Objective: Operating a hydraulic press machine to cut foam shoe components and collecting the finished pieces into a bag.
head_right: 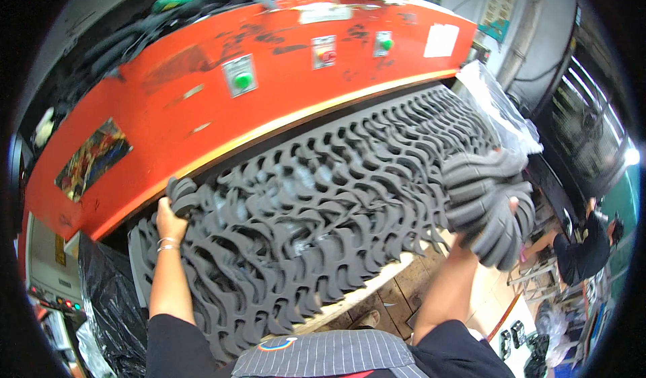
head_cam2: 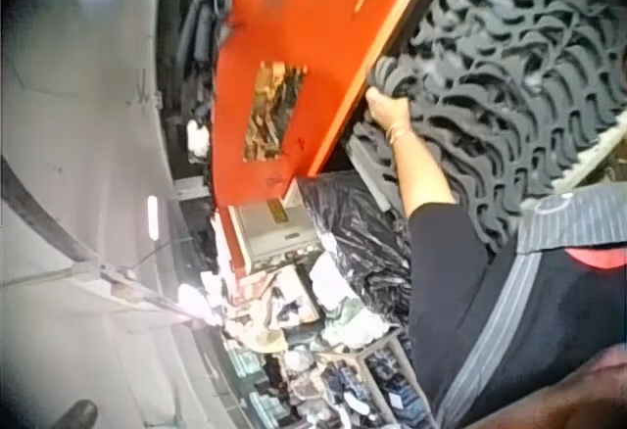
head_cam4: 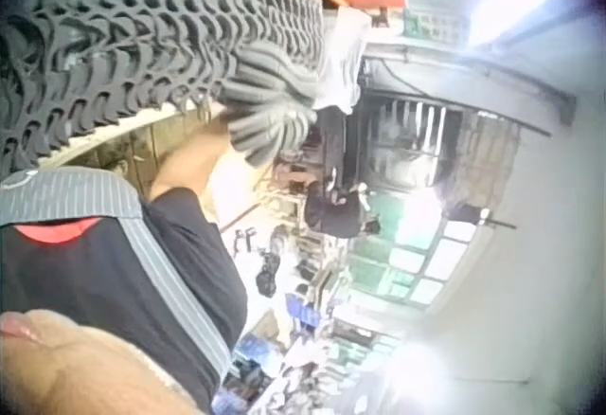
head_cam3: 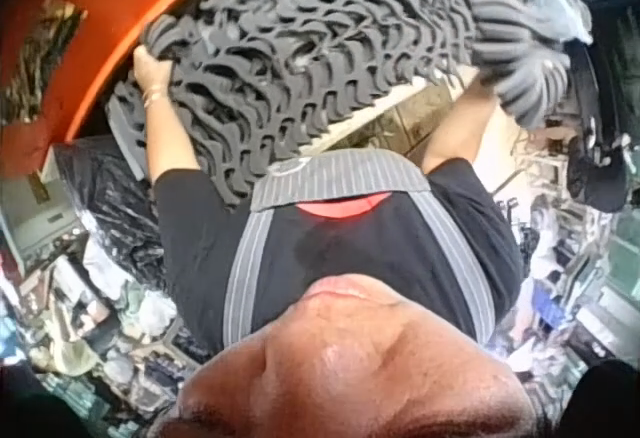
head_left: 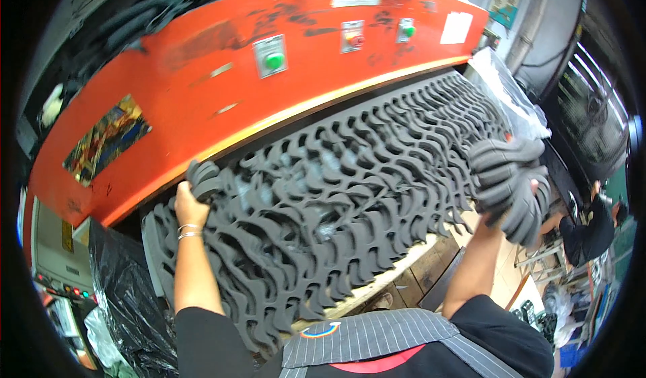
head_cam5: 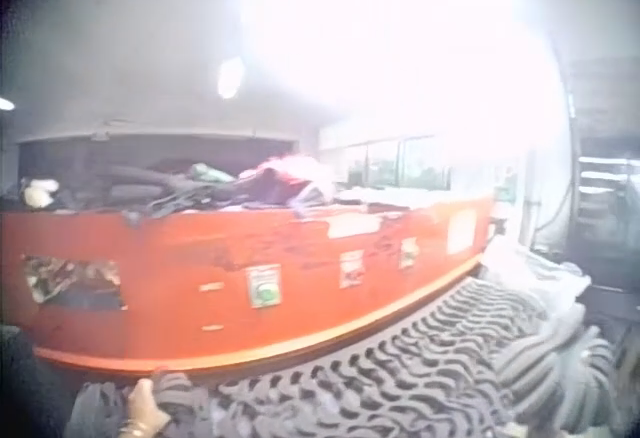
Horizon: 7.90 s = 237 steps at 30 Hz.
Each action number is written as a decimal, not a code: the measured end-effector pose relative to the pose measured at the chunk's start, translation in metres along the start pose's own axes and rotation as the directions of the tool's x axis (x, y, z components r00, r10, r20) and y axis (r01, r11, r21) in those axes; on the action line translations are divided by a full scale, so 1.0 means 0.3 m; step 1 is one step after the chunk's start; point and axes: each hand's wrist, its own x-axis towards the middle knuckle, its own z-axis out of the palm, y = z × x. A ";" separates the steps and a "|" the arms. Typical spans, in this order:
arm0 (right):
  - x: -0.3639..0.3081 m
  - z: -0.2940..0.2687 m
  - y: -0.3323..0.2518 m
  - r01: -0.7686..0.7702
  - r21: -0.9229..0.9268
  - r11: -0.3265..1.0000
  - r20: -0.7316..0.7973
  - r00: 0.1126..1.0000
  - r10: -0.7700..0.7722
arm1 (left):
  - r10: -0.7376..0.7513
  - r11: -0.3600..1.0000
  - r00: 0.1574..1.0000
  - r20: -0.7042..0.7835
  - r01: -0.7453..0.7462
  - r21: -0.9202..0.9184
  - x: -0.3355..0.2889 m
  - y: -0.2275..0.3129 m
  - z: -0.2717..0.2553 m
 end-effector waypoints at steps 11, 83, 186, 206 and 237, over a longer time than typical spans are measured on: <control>-0.239 -0.654 -1.161 0.245 -0.185 0.952 -0.107 0.958 -0.267 | 0.344 0.639 0.928 -0.141 -0.342 -0.689 -0.029 1.149 -0.247; 1.626 -1.534 0.635 0.552 -0.792 -0.259 0.145 0.584 0.799 | -0.527 0.848 0.805 0.271 0.478 0.228 0.169 2.050 1.102; 1.225 -0.870 -0.399 0.352 -0.642 0.681 0.753 0.120 0.647 | -0.821 0.236 0.552 0.147 0.562 -0.793 -0.372 1.569 0.738; 0.651 -1.080 -0.132 -0.295 -0.942 -0.161 -0.231 0.223 0.947 | -0.906 0.423 0.337 0.257 0.691 0.586 -0.879 0.718 -0.160; 0.680 -0.948 -0.380 0.042 -0.935 -0.351 -0.354 -0.092 0.931 | -0.703 0.515 0.711 -0.014 0.523 0.679 -1.123 0.882 -0.549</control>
